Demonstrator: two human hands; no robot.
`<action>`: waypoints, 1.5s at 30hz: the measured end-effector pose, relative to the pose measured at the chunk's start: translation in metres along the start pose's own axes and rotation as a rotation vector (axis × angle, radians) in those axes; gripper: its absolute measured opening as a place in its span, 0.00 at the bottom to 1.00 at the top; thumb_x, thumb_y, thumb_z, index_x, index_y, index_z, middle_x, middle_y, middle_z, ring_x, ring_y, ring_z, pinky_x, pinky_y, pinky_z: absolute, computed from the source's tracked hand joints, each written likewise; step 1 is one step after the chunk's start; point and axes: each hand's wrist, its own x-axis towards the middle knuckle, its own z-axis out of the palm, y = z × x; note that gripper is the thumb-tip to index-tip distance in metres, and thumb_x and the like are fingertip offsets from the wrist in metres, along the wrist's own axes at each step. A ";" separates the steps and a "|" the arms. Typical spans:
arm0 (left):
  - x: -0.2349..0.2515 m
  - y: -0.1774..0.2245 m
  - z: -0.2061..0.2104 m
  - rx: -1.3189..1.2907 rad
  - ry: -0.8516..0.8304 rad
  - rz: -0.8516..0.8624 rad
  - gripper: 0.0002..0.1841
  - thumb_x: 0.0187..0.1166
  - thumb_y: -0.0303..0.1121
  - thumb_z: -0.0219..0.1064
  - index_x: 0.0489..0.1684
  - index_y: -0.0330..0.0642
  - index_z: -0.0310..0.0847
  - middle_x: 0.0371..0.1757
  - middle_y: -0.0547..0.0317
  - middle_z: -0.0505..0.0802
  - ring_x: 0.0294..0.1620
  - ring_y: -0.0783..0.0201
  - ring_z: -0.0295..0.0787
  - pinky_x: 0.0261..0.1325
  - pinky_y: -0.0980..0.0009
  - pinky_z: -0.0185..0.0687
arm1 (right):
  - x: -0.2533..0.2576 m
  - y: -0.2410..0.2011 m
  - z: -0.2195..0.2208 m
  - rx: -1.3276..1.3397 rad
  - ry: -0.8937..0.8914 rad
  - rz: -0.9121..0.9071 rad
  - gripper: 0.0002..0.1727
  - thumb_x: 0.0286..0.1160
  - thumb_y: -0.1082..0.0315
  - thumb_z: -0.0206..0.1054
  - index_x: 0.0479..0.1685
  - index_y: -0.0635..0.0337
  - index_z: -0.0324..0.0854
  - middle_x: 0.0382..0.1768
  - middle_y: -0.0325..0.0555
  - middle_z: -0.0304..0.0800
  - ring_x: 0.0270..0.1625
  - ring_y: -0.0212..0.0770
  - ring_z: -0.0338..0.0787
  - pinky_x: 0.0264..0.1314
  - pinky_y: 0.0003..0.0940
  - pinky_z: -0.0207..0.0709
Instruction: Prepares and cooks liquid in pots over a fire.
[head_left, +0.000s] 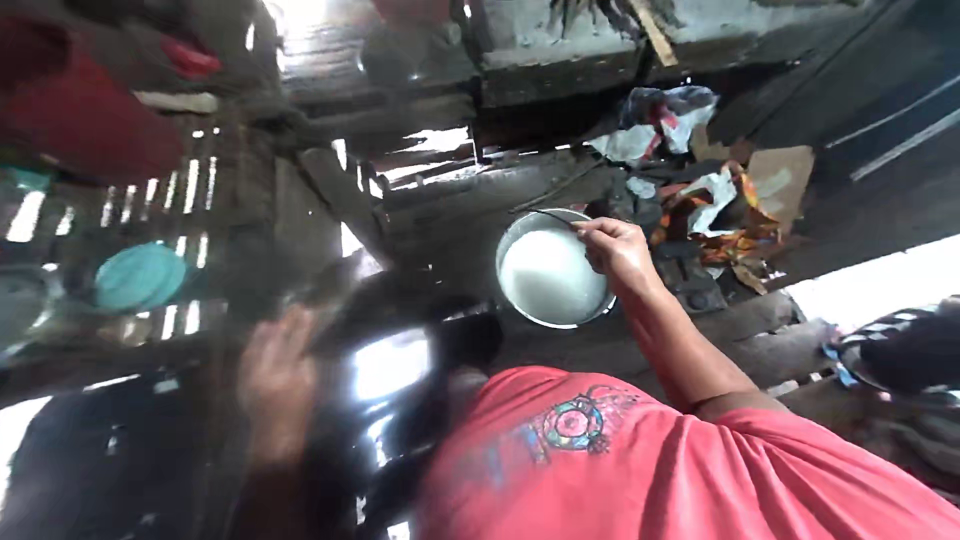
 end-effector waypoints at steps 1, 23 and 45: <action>0.003 -0.004 0.008 -0.009 0.002 -0.019 0.22 0.82 0.21 0.54 0.73 0.32 0.81 0.77 0.38 0.83 0.80 0.36 0.76 0.85 0.43 0.62 | 0.005 0.002 -0.005 0.002 0.039 0.012 0.10 0.82 0.73 0.62 0.49 0.63 0.89 0.22 0.31 0.80 0.16 0.21 0.67 0.20 0.18 0.64; 0.302 -0.067 0.182 -0.221 0.003 0.075 0.18 0.87 0.28 0.58 0.67 0.26 0.80 0.67 0.30 0.87 0.71 0.39 0.83 0.77 0.48 0.73 | 0.235 -0.022 -0.028 0.034 0.411 0.120 0.10 0.83 0.72 0.62 0.47 0.62 0.89 0.19 0.31 0.78 0.14 0.22 0.66 0.17 0.18 0.62; 0.645 0.068 0.356 -0.328 0.266 0.458 0.14 0.86 0.29 0.59 0.63 0.41 0.86 0.72 0.49 0.88 0.80 0.53 0.77 0.86 0.52 0.64 | 0.649 -0.077 -0.129 0.018 0.204 -0.063 0.10 0.83 0.72 0.62 0.50 0.64 0.88 0.17 0.28 0.72 0.15 0.21 0.64 0.18 0.19 0.61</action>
